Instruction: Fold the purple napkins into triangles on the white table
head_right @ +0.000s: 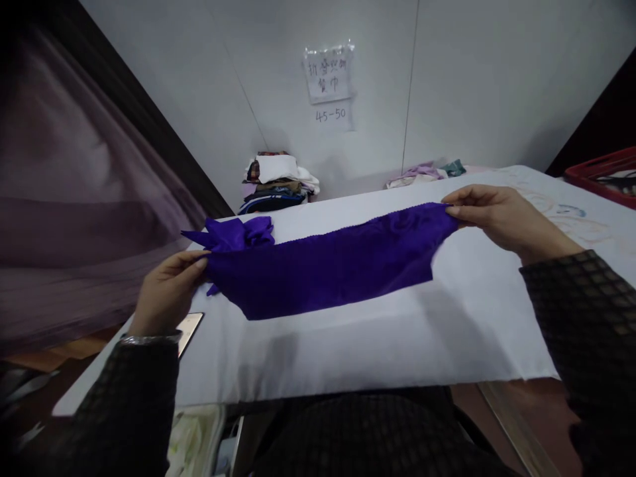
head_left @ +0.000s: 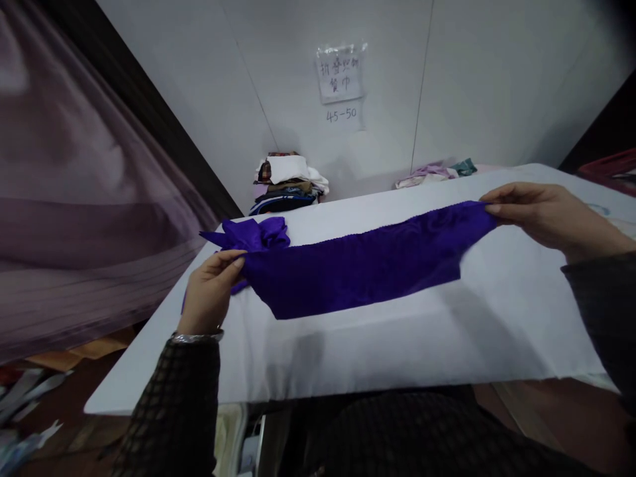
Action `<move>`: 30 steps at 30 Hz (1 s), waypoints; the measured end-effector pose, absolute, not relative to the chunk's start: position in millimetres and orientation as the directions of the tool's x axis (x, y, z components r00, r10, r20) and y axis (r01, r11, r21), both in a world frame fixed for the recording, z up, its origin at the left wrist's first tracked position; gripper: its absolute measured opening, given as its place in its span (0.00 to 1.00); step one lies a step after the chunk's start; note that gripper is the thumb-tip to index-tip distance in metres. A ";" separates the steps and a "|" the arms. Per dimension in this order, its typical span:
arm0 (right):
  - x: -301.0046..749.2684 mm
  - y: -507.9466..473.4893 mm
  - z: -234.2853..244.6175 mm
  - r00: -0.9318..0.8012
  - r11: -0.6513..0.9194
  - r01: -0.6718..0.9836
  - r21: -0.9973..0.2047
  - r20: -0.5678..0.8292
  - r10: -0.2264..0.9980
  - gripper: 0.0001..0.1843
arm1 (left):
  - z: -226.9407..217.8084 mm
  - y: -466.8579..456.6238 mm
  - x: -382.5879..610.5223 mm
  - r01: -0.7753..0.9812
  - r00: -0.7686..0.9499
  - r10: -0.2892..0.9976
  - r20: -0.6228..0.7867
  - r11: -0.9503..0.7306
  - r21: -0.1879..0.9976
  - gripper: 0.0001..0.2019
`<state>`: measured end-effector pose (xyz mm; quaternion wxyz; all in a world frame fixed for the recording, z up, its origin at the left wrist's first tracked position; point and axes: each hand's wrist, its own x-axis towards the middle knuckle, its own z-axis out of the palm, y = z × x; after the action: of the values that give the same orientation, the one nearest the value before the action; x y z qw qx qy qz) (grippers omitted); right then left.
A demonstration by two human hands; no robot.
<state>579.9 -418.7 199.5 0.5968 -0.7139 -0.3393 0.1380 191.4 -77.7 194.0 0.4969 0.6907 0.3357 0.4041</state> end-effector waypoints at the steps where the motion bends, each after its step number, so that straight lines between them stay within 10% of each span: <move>1: 581.2 -419.9 195.0 0.729 -0.079 0.308 -0.948 0.182 0.660 0.18 | 187.1 -75.5 195.0 0.072 0.456 0.866 0.206 -0.267 0.961 0.17; 11: 622.5 -375.0 66.3 0.742 -0.373 0.152 -0.915 -0.144 0.654 0.08 | 56.3 -34.7 270.3 0.526 0.433 0.898 -0.076 -0.184 0.830 0.09; 30: 662.0 -314.3 -34.1 0.816 -0.687 0.554 -0.471 0.144 0.559 0.17 | -6.4 3.9 330.0 0.757 0.379 0.925 0.029 -0.327 0.566 0.12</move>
<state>662.0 -314.3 -34.1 0.2548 -0.9183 -0.3029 0.0055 330.0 3.9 -6.4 0.2386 0.7953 0.5286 0.1766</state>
